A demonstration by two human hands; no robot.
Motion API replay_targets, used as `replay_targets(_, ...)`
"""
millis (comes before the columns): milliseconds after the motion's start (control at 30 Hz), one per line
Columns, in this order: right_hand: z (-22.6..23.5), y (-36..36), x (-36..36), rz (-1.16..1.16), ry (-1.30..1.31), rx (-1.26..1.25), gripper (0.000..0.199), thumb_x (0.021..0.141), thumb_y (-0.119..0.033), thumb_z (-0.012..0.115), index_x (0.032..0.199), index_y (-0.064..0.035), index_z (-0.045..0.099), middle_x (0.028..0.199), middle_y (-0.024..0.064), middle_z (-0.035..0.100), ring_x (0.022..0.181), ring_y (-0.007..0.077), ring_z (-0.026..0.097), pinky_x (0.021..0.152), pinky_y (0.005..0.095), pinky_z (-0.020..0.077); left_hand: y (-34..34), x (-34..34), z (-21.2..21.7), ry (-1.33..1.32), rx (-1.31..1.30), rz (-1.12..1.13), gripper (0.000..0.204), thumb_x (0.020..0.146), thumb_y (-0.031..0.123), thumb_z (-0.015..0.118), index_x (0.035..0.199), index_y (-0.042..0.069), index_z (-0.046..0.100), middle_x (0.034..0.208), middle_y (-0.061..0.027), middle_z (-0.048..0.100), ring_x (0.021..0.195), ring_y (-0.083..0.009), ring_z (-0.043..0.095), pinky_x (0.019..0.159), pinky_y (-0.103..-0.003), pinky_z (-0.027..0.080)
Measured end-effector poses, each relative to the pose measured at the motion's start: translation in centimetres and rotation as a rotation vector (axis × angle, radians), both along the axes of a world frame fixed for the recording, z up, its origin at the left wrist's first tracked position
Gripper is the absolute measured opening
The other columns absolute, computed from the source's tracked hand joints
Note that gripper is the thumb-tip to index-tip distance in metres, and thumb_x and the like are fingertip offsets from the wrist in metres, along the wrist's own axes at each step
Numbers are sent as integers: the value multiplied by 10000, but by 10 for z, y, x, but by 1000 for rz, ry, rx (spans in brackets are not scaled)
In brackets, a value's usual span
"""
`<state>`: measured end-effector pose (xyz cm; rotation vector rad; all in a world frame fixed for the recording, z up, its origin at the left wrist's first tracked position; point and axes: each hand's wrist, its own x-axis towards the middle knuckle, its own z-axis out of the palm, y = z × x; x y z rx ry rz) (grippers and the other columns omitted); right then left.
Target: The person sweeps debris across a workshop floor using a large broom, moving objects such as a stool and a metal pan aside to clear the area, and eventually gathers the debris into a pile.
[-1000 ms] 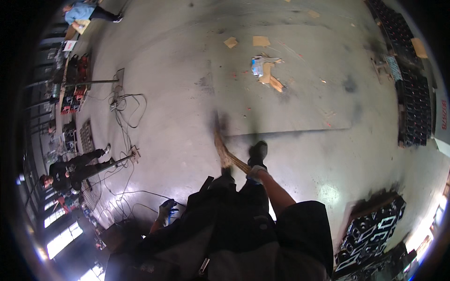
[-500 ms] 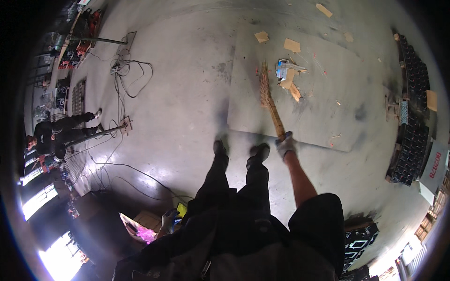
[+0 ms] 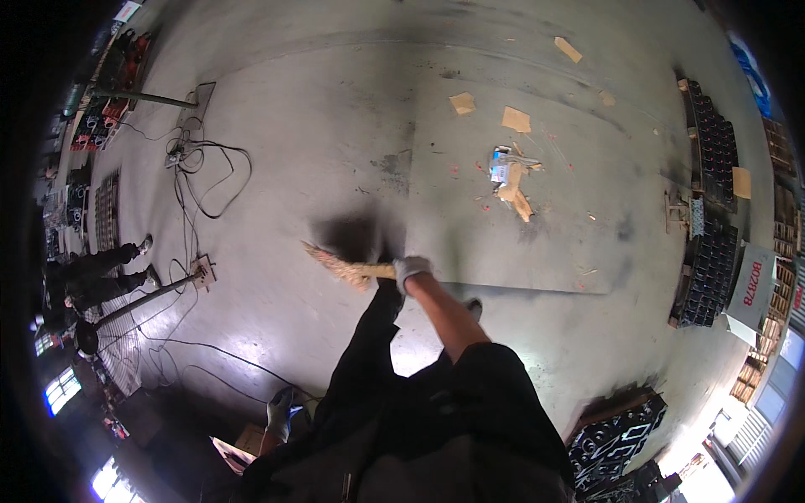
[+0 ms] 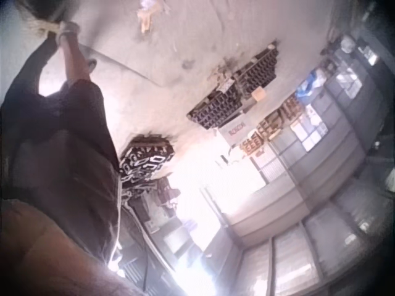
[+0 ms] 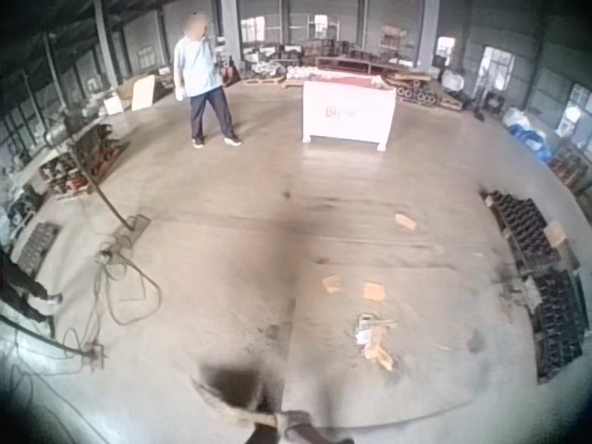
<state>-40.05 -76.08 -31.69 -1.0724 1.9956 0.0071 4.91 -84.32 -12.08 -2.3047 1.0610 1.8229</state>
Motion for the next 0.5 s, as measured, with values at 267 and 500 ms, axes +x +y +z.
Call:
replay_targets(267, 2, 73, -157, -640, 333, 149, 250, 665, -263, 637, 885, -148, 614, 873, 110, 634, 817, 287, 610, 697, 390, 485, -13, 75, -30, -26, -77, -443, 209, 779, 173, 615, 943, 44, 605, 886, -57, 600, 795, -170, 585, 644, -328, 512)
replay_targets(500, 72, -14, -100, -913, 324, -170, 291, 710, -256, 625, 914, -65, 545, 794, 172, 627, 745, 327, 617, 643, 415, 487, -29, 7, -20, 172, 211, 196, 308, 817, 148, 569, 1066, -30, 531, 952, -123, 594, 823, -209, 601, 692, -337, 499)
